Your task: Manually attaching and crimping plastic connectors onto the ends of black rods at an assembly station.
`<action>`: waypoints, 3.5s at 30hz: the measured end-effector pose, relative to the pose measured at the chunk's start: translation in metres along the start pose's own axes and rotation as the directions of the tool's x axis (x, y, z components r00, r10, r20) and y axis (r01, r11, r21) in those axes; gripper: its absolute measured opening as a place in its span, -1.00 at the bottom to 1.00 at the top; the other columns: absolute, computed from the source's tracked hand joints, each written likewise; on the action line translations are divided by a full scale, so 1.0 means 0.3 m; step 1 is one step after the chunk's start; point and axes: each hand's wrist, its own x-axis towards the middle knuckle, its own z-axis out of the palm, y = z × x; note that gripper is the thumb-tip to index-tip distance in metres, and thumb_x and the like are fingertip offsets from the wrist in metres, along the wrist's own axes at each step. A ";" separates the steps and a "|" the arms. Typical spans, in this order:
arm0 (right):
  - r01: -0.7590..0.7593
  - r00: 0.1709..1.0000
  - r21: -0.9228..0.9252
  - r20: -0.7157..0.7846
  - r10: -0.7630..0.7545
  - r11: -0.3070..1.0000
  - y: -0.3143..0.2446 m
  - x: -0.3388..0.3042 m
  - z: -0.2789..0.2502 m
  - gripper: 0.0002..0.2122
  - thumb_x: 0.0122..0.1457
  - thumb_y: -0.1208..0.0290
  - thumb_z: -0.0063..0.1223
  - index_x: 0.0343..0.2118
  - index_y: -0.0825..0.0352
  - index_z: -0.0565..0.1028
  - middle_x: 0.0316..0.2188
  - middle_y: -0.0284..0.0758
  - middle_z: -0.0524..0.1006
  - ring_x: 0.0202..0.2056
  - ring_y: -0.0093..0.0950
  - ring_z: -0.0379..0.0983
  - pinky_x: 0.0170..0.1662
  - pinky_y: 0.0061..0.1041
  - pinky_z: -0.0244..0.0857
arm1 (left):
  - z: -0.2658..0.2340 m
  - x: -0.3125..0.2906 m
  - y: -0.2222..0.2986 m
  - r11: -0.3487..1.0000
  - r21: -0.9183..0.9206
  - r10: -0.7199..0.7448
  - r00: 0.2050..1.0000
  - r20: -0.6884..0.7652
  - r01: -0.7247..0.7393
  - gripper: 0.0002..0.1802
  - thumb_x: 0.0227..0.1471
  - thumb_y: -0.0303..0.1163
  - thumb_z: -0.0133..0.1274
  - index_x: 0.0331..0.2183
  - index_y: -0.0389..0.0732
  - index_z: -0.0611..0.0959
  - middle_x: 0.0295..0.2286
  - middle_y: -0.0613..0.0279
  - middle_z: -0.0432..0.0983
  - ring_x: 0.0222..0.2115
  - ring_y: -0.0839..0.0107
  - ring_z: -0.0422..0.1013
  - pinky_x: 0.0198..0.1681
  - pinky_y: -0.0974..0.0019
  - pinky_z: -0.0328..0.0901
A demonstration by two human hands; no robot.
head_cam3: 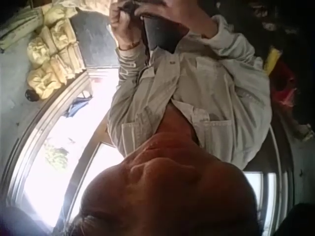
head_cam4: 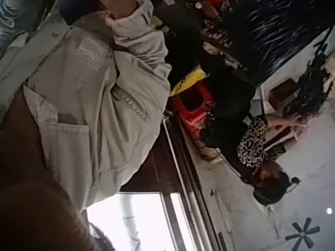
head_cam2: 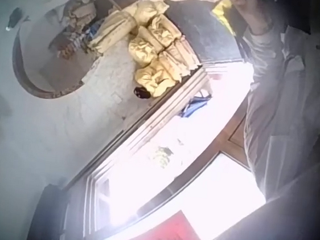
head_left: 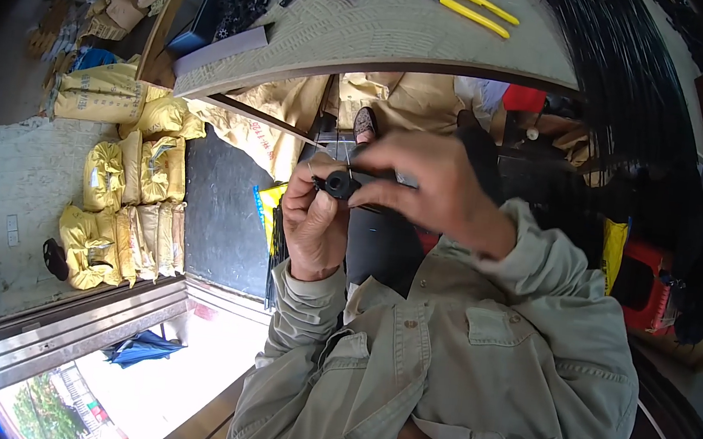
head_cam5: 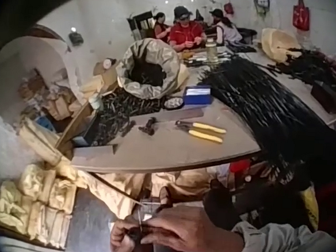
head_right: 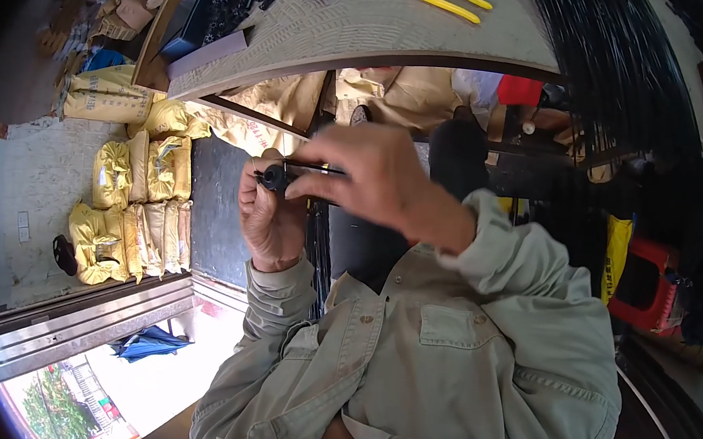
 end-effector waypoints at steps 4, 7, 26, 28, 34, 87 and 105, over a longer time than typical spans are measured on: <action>0.116 0.918 -0.298 -0.332 -0.216 0.948 -0.027 -0.057 0.097 -0.72 -0.21 0.45 0.25 -0.41 0.40 0.44 -0.53 -0.23 0.49 -0.49 -0.35 0.47 -0.43 -0.47 0.32 | -0.004 -0.012 -0.032 0.999 0.031 0.044 0.995 -0.092 -0.041 -0.73 -0.09 -0.37 0.08 -0.34 -0.30 0.44 -0.39 0.28 0.32 -0.34 0.51 0.26 -0.22 0.46 0.15; 0.111 0.918 -0.284 -0.337 -0.207 0.952 -0.020 -0.059 0.101 -0.72 -0.21 0.47 0.22 -0.38 0.40 0.44 -0.52 -0.23 0.48 -0.49 -0.28 0.45 -0.45 -0.43 0.32 | 0.025 -0.020 -0.039 0.999 0.007 0.041 0.986 -0.165 -0.040 -0.72 -0.09 -0.36 0.09 -0.33 -0.29 0.45 -0.37 0.29 0.32 -0.32 0.51 0.26 -0.21 0.46 0.15; -0.032 0.972 -0.219 -0.233 -0.021 0.975 0.002 -0.055 0.096 -0.69 -0.19 0.52 0.15 -0.28 0.38 0.43 -0.50 -0.25 0.45 -0.51 -0.34 0.44 -0.48 -0.48 0.31 | 0.044 -0.040 -0.081 0.992 0.040 0.127 0.940 -0.318 -0.120 -0.70 -0.06 -0.40 0.06 -0.26 -0.35 0.46 -0.27 0.21 0.34 -0.28 0.50 0.27 -0.14 0.44 0.15; -0.084 0.977 -0.146 -0.208 0.053 0.986 0.008 -0.053 0.104 -0.68 -0.19 0.53 0.15 -0.27 0.38 0.43 -0.49 -0.25 0.44 -0.50 -0.35 0.45 -0.49 -0.49 0.31 | 0.038 -0.056 -0.095 0.970 0.231 0.155 0.919 -0.362 -0.073 -0.67 -0.02 -0.45 -0.01 -0.18 -0.38 0.42 -0.25 0.14 0.37 -0.27 0.48 0.30 -0.13 0.43 0.18; 0.151 0.947 -0.347 -0.217 -0.235 0.926 0.024 -0.064 0.148 -0.65 -0.18 0.60 0.12 -0.23 0.38 0.40 -0.40 -0.23 0.42 -0.48 -0.34 0.44 -0.48 -0.50 0.31 | 0.023 -0.083 -0.053 0.819 0.574 0.214 0.914 -0.345 0.025 -0.61 0.04 -0.53 -0.15 -0.05 -0.43 0.31 -0.24 0.04 0.42 -0.23 0.43 0.35 -0.14 0.42 0.22; -0.347 0.937 -0.917 -0.327 0.126 0.196 0.460 0.173 -0.378 -0.75 -0.03 0.21 0.03 -0.39 0.30 0.40 -0.34 -0.29 0.42 -0.33 -0.30 0.39 -0.28 -0.37 0.30 | 0.005 0.045 -0.044 0.985 0.145 0.096 0.995 -0.015 -0.093 -0.42 -0.01 0.14 -0.19 -0.39 -0.28 0.37 -0.65 0.28 0.16 -0.66 0.46 0.13 -0.53 0.38 0.11; -0.375 0.927 0.385 0.160 0.339 0.843 -0.103 0.081 -0.016 -0.89 0.03 0.55 -0.01 -0.37 0.43 0.49 -0.42 -0.33 0.43 -0.46 -0.64 0.36 -0.38 -0.67 0.23 | -0.018 -0.008 -0.032 0.932 0.345 0.090 0.993 0.077 -0.111 -0.43 0.03 0.14 -0.25 -0.48 -0.26 0.36 -0.69 0.37 0.22 -0.70 0.65 0.08 -0.64 0.55 -0.04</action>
